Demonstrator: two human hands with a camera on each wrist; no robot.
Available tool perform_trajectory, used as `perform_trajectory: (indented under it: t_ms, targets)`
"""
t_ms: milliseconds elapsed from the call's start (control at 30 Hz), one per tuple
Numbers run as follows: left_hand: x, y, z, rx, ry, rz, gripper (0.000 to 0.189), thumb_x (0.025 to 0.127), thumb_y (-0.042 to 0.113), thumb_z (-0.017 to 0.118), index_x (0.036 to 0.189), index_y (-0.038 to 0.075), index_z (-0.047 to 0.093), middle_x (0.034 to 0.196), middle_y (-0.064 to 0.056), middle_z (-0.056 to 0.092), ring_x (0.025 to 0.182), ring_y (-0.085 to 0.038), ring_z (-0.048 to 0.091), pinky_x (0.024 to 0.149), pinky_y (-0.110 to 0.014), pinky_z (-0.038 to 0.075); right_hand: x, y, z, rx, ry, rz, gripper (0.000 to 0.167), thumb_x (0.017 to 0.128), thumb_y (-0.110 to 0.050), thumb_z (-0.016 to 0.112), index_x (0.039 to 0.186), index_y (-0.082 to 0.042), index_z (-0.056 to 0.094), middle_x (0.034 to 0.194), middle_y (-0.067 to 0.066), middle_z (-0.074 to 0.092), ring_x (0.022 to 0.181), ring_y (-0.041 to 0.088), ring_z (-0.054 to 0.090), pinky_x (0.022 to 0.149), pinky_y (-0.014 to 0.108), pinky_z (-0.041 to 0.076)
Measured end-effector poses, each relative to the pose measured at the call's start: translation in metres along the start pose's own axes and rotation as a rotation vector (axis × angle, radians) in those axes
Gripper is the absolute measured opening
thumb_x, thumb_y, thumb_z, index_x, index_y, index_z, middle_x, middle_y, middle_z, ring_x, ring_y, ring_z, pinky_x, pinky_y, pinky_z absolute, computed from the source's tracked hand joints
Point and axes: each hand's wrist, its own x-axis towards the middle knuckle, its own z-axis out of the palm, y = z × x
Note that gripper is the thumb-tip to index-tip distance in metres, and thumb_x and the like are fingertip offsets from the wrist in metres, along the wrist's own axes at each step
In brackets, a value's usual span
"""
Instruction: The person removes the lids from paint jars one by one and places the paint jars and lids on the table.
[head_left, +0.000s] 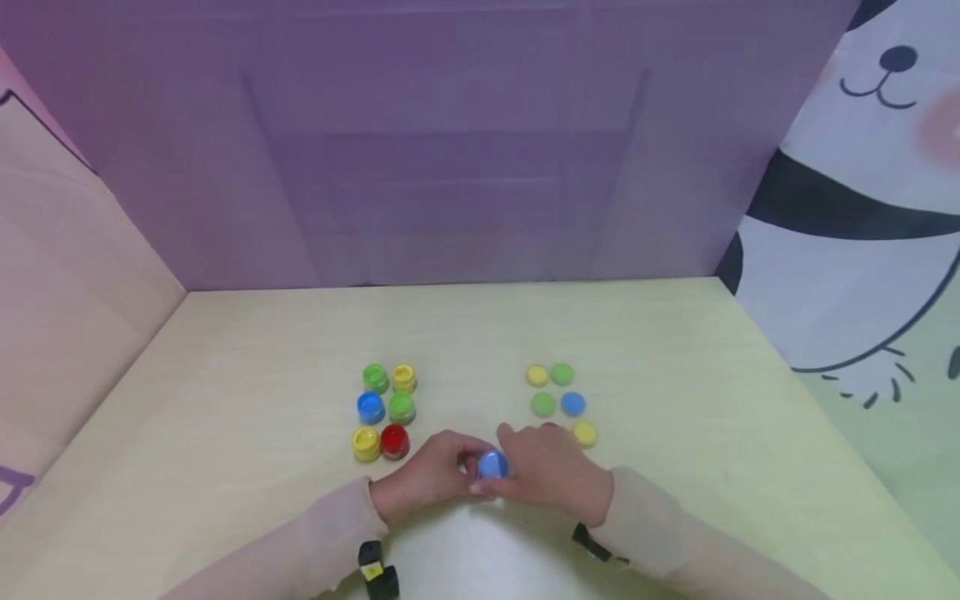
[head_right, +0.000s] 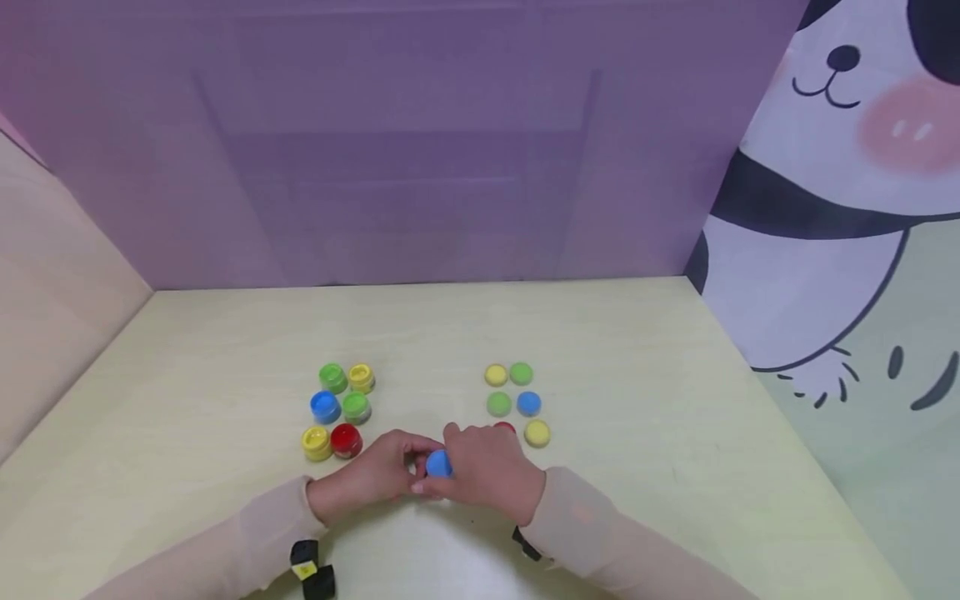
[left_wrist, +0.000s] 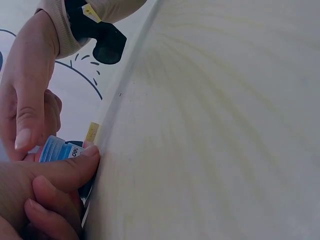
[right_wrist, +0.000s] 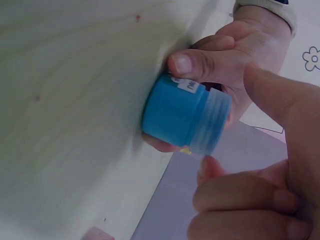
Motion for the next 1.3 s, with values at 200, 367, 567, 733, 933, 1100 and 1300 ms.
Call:
perform_trajectory:
  t_ms: [200, 367, 567, 733, 933, 1100, 1300]
  targets:
    - [0.001, 0.0, 0.001, -0.015, -0.009, -0.006, 0.026, 0.076, 0.004, 0.074, 0.1, 0.015, 0.072, 0.072, 0.006, 0.059, 0.07, -0.01, 0.052, 0.061, -0.023, 0.042, 0.002, 0.0, 0.003, -0.022, 0.046, -0.013, 0.046, 0.081, -0.054, 0.064, 0.08, -0.011, 0.05, 0.056, -0.005, 0.041, 0.045, 0.007, 0.036, 0.04, 0.021, 0.029]
    - [0.001, 0.0, 0.001, -0.022, -0.011, -0.022, 0.024, 0.076, 0.004, 0.075, 0.097, 0.016, 0.072, 0.071, 0.005, 0.059, 0.062, -0.009, 0.051, 0.054, -0.022, 0.042, 0.002, -0.001, 0.001, -0.022, 0.037, -0.035, 0.041, 0.083, -0.048, 0.066, 0.082, -0.01, 0.051, 0.057, -0.005, 0.043, 0.046, 0.007, 0.038, 0.04, 0.021, 0.031]
    - [0.0, 0.002, 0.001, -0.032, -0.015, -0.033, 0.024, 0.076, 0.007, 0.075, 0.097, 0.016, 0.072, 0.07, 0.005, 0.057, 0.058, -0.009, 0.05, 0.051, -0.021, 0.04, 0.003, 0.002, -0.003, 0.004, -0.024, -0.071, 0.033, 0.084, -0.04, 0.067, 0.085, -0.011, 0.051, 0.058, -0.005, 0.043, 0.048, 0.007, 0.038, 0.042, 0.02, 0.033]
    - [0.0, 0.002, 0.0, -0.008, -0.017, -0.024, 0.027, 0.076, 0.015, 0.078, 0.102, 0.02, 0.071, 0.074, 0.005, 0.059, 0.069, -0.01, 0.05, 0.063, -0.023, 0.041, 0.004, 0.006, -0.009, 0.021, -0.066, -0.148, 0.028, 0.084, -0.032, 0.07, 0.089, -0.012, 0.051, 0.059, -0.006, 0.045, 0.049, 0.006, 0.038, 0.044, 0.019, 0.034]
    - [-0.001, 0.002, -0.001, -0.01, -0.012, -0.047, 0.033, 0.075, 0.019, 0.079, 0.107, 0.021, 0.07, 0.077, 0.005, 0.061, 0.076, -0.012, 0.05, 0.069, -0.027, 0.041, 0.006, 0.011, -0.016, 0.027, -0.1, -0.226, 0.028, 0.081, -0.017, 0.072, 0.108, -0.017, 0.063, 0.068, -0.004, 0.061, 0.053, 0.004, 0.044, 0.052, 0.017, 0.038]
    - [-0.001, 0.003, -0.001, -0.028, -0.016, -0.066, 0.027, 0.075, 0.017, 0.078, 0.101, 0.021, 0.071, 0.079, 0.006, 0.064, 0.077, -0.012, 0.052, 0.073, -0.029, 0.042, 0.007, 0.013, -0.022, 0.034, -0.151, -0.22, 0.043, 0.081, -0.008, 0.071, 0.119, -0.025, 0.064, 0.071, -0.003, 0.065, 0.053, 0.003, 0.044, 0.053, 0.017, 0.039]
    - [0.0, 0.003, -0.001, -0.007, -0.023, -0.045, 0.024, 0.076, 0.017, 0.078, 0.099, 0.02, 0.07, 0.078, 0.005, 0.061, 0.077, -0.012, 0.05, 0.072, -0.028, 0.041, 0.006, 0.011, -0.022, 0.075, -0.124, -0.219, 0.033, 0.081, -0.027, 0.073, 0.11, -0.015, 0.062, 0.065, -0.007, 0.057, 0.051, 0.003, 0.04, 0.047, 0.017, 0.036]
